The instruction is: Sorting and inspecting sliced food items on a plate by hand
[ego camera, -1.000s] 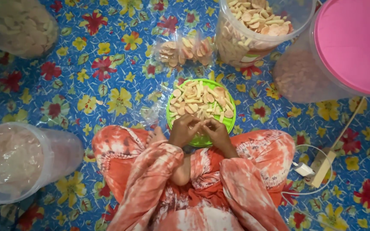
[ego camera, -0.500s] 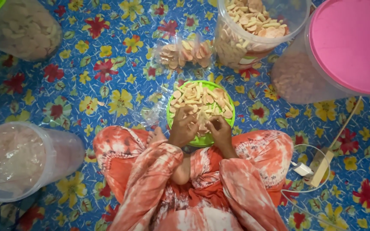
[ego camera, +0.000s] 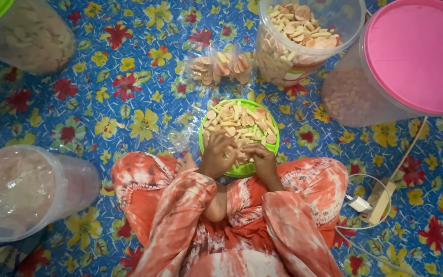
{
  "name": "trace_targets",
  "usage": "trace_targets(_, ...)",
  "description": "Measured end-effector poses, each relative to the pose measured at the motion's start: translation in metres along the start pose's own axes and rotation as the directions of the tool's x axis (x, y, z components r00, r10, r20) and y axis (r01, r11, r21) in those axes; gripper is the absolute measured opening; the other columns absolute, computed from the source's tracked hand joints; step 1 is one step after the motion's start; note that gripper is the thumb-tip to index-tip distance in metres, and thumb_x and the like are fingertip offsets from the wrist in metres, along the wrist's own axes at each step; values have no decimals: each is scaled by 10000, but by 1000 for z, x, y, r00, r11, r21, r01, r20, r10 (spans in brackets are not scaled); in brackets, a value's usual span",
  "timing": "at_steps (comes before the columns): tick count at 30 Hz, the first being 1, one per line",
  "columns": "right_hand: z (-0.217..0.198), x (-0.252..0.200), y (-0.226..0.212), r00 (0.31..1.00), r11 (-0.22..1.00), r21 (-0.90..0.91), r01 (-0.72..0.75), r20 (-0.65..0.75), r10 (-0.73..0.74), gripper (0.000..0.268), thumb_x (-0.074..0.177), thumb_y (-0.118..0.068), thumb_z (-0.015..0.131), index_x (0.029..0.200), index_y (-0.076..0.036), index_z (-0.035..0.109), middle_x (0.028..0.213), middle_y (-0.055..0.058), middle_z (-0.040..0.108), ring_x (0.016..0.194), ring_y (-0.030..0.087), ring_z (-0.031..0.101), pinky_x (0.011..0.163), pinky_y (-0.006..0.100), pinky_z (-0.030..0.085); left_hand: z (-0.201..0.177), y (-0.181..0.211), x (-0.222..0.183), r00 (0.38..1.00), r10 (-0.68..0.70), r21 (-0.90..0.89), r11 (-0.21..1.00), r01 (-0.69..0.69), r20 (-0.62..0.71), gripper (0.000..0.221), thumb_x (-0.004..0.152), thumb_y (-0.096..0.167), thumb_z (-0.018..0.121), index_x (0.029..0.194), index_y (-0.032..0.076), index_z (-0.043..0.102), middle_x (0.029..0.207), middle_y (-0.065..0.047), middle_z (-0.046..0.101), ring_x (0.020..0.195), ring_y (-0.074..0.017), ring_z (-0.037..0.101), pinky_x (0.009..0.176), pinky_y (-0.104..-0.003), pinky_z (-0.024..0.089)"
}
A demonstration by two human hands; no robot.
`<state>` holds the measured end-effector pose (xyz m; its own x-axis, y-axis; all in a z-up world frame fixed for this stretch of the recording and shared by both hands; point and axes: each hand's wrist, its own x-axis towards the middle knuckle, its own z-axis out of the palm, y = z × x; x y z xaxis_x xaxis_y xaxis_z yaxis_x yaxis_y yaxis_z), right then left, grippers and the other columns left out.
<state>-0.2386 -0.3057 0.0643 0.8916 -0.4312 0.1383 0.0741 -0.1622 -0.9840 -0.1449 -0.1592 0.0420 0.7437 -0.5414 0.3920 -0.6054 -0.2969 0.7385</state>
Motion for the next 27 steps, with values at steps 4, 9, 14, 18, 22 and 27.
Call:
trace_targets(4, -1, 2, -5, 996, 995, 55, -86, 6, 86, 197, 826, 50, 580, 817, -64, 740, 866, 99, 676, 812, 169, 612, 694, 292, 520, -36, 38, 18, 996, -32, -254, 967, 11, -80, 227, 677, 39, 706, 837, 198, 688, 757, 21, 624, 748, -187, 627, 774, -318, 491)
trace_targets(9, 1, 4, 1, 965, 961, 90, -260, -11, 262, 139, 816, 10, 583, 810, -44, 711, 878, 80, 669, 811, 139, 616, 673, 278, 536, -23, 30, 15, 912, -405, -552, 776, 306, -64, 188, 719, 30, 749, 890, 105, 721, 767, -40, 602, 701, -134, 625, 654, -237, 549)
trace_targets(14, -2, 2, 35, 956, 953, 86, -292, -5, 293, 192, 798, 47, 564, 802, -57, 724, 890, 38, 654, 791, 97, 572, 671, 241, 518, -28, 40, 18, 937, -349, -537, 795, 283, -22, 288, 684, 65, 779, 960, 119, 719, 882, -62, 560, 770, -147, 591, 693, -247, 529)
trace_targets(18, -5, 3, 68, 958, 958, 11, -286, 34, 285, 239, 739, 77, 566, 806, -74, 739, 889, 32, 632, 787, 103, 563, 648, 273, 520, -17, 31, 13, 958, -263, -432, 855, 287, 116, 429, 596, 70, 821, 1000, 179, 729, 960, -120, 643, 836, -273, 657, 725, -329, 554)
trace_targets(22, 6, 8, 8, 953, 951, 59, -303, 40, 301, 308, 721, 103, 525, 896, -53, 725, 917, 16, 606, 802, 96, 538, 669, 234, 508, -22, 32, 17, 957, -266, -437, 851, 290, 117, 304, 655, 21, 771, 938, 128, 734, 847, -103, 697, 774, -222, 679, 676, -286, 550)
trace_targets(27, 5, 12, -8, 991, 992, 25, -121, -60, 122, 182, 854, -48, 608, 1017, -52, 687, 943, 91, 639, 842, 120, 591, 718, 265, 518, -55, 42, 29, 912, -394, -440, 843, 309, -115, 183, 685, 90, 792, 860, 118, 749, 821, -91, 708, 816, -232, 671, 758, -310, 526)
